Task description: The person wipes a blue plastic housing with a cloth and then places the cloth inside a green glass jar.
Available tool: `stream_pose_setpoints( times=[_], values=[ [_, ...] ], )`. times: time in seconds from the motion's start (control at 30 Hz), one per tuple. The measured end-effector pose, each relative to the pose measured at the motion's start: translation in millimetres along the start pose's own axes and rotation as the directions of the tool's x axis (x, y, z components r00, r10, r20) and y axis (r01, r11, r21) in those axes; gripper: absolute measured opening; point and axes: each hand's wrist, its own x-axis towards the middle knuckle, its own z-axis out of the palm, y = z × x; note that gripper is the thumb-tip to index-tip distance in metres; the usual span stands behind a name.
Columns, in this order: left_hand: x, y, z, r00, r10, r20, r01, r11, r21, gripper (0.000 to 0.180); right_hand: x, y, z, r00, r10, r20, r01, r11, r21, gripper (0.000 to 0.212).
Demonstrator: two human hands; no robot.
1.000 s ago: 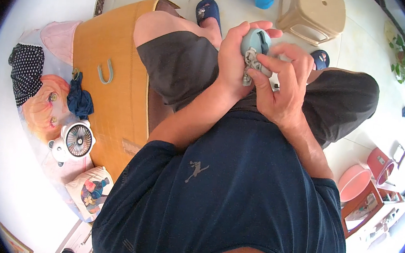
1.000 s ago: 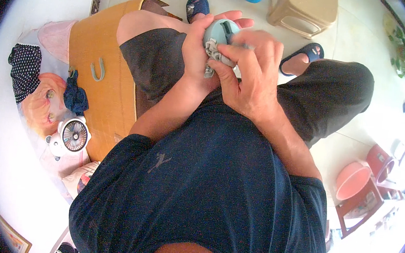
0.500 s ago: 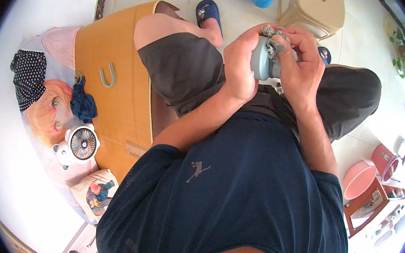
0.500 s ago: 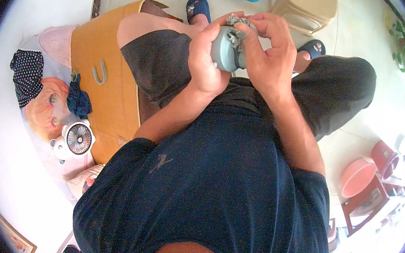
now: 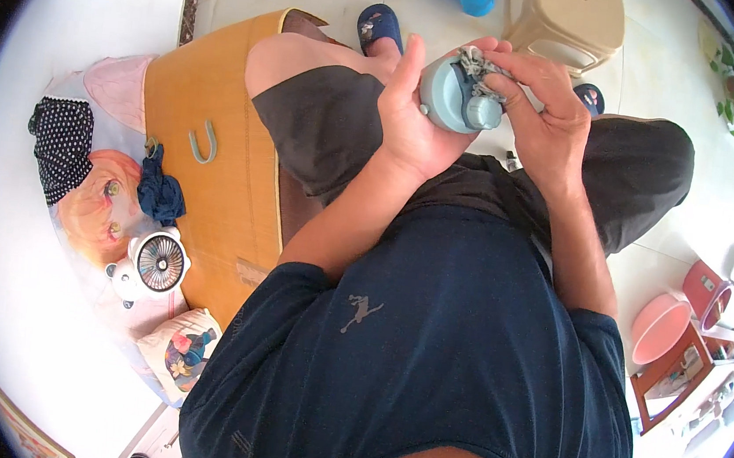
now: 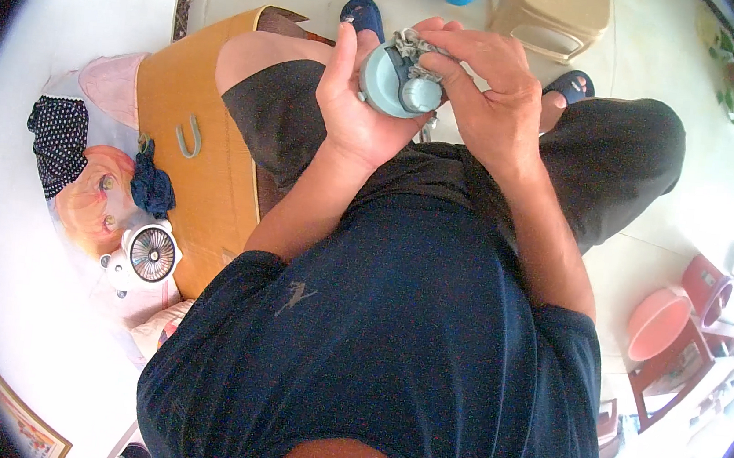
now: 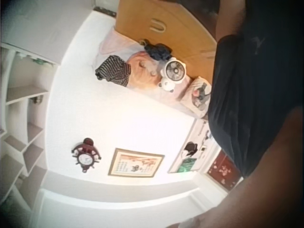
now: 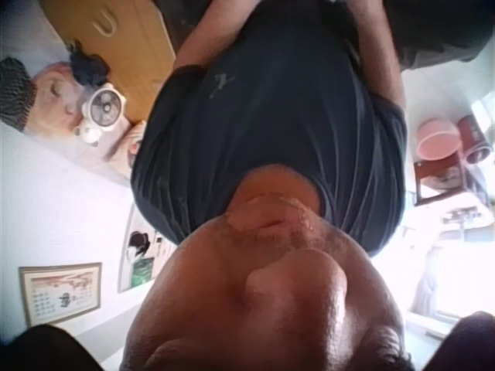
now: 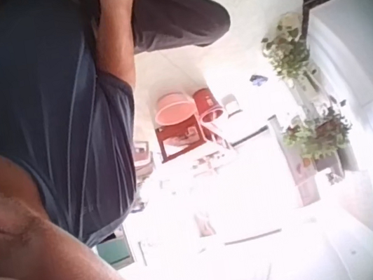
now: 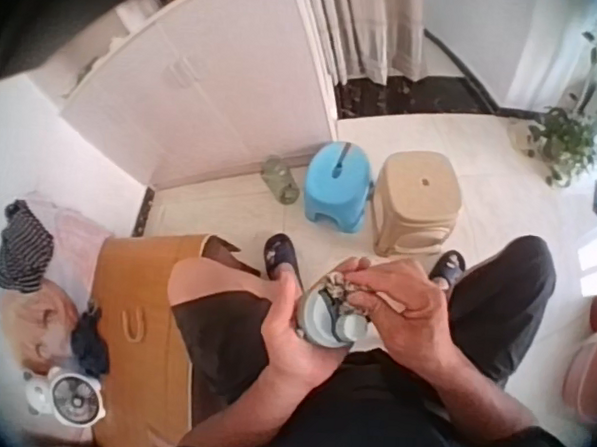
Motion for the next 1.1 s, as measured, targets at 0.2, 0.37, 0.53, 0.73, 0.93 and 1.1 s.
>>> stream_pose_setpoints(
  times=[0.2, 0.37, 0.53, 0.73, 0.93, 1.1],
  values=[
    [4, 5, -25, 1.0, 0.029, -0.01, -0.029, 0.999, -0.027, 0.043, -6, -7, -6, 0.996, -0.019, 0.087, 0.026, 0.997, -0.075, 0.023],
    [3, 8, -21, 0.994, 0.081, -0.07, -0.084, 0.996, -0.032, 0.019, -19, -16, -3, 0.989, 0.125, 0.083, -0.129, 0.99, 0.053, 0.023],
    [4, 7, -26, 0.993, 0.102, 0.067, -0.095, 0.991, -0.099, 0.024, -24, -20, -2, 0.991, 0.112, 0.075, -0.117, 0.991, 0.062, 0.024],
    [-1, 5, -23, 0.992, -0.01, -0.123, 0.029, 0.987, 0.158, 0.029, -23, -14, -4, 0.994, -0.01, 0.105, 0.011, 1.0, -0.009, 0.036],
    [-10, 8, -22, 0.983, -0.154, -0.095, 0.168, 0.972, 0.163, 0.067, 1, -17, -6, 0.958, -0.204, 0.201, 0.228, 0.968, -0.106, 0.038],
    [-7, -1, -25, 0.964, -0.247, -0.101, 0.258, 0.96, 0.106, 0.073, 10, -20, -6, 0.895, -0.308, 0.322, 0.348, 0.935, -0.071, 0.035]
  ],
)
